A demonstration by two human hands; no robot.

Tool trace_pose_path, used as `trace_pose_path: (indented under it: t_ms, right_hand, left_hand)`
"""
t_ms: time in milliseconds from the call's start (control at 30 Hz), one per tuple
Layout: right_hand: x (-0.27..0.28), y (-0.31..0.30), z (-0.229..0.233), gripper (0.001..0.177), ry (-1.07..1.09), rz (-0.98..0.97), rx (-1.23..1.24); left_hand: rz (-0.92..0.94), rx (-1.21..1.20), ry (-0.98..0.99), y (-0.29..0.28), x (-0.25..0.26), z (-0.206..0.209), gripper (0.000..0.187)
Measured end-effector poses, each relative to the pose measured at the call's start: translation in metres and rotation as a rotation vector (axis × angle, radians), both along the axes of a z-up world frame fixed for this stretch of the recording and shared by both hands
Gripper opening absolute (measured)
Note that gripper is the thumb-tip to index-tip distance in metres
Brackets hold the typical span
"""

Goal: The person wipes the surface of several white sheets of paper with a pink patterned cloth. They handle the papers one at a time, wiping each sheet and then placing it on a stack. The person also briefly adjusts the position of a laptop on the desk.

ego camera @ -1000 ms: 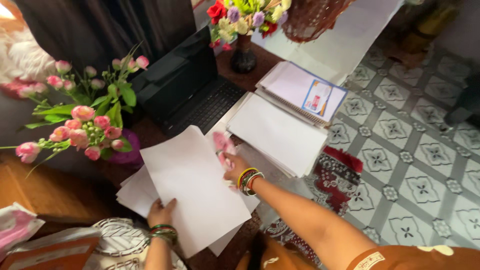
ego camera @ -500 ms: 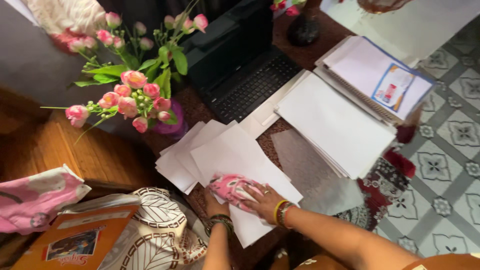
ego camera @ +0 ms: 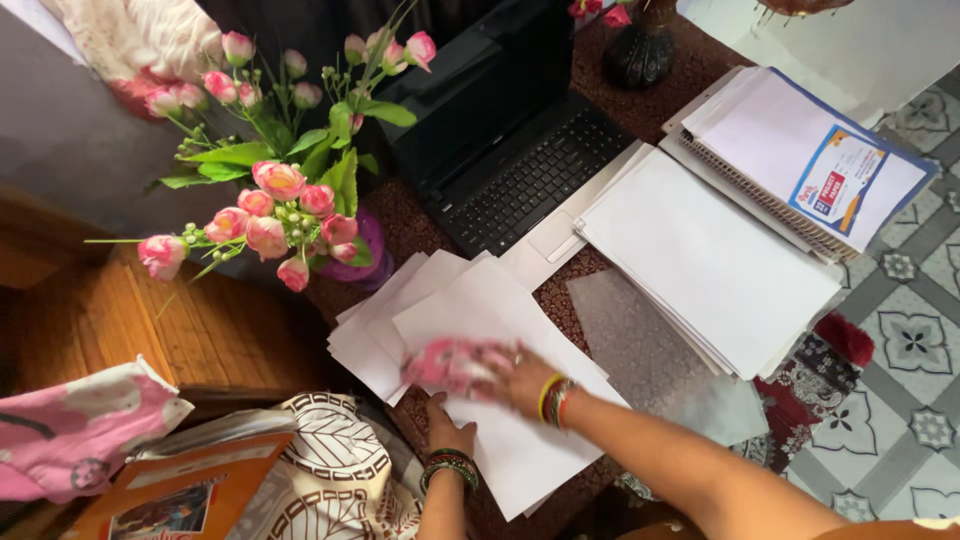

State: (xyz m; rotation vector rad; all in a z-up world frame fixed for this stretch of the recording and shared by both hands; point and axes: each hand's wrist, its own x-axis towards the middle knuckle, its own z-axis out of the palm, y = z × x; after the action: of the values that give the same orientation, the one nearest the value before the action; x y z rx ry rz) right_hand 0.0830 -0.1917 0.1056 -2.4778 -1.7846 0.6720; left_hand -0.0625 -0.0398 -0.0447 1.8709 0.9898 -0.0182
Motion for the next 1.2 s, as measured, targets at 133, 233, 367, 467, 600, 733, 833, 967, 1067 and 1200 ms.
trace_pose_path:
  t_ms: [133,233,367,467,600,733,833,967,1067,1200]
  right_hand:
    - [0.039,0.019,0.002,0.070,0.083,-0.520,-0.106]
    - [0.010,0.028,-0.006,0.072,0.173,-0.692,-0.025]
    - [-0.065,-0.008,-0.012,0.092,0.210,-0.419,-0.069]
    - [-0.088,-0.057,-0.016,0.083,0.234,-0.242,0.047]
    - [-0.055,-0.079,-0.025,0.085,0.099,-0.098,0.132]
    - [-0.011,-0.074,-0.012,0.079,0.062,-0.385,-0.082]
    - [-0.008,-0.066,0.003,0.080,0.111,-0.570,-0.206]
    - [-0.037,-0.044,0.007,0.084,0.128,-0.400,-0.197]
    - [-0.028,-0.024,0.001,0.082,-0.024,-0.089,-0.097]
    - [0.025,-0.008,0.002,0.051,0.256,-0.518,0.088]
  left_hand:
    - [0.046,-0.074,0.041,-0.002,0.003,0.001,0.086]
    - [0.031,-0.048,0.075,-0.003,0.004,0.014,0.085]
    - [0.017,-0.059,0.081,-0.004,0.009,0.028,0.086]
    - [0.090,-0.164,0.100,-0.006,0.012,0.026,0.083]
    - [0.009,-0.054,0.015,-0.005,0.007,0.018,0.081]
    - [0.008,0.034,0.104,-0.013,0.001,0.020,0.084]
    - [-0.024,0.123,0.108,-0.024,-0.001,0.027,0.091]
    - [-0.083,0.075,0.251,-0.036,-0.005,0.030,0.102]
    - [-0.104,0.119,0.232,-0.039,-0.004,0.029,0.106]
    - [-0.074,0.076,0.304,-0.040,-0.002,0.030,0.104]
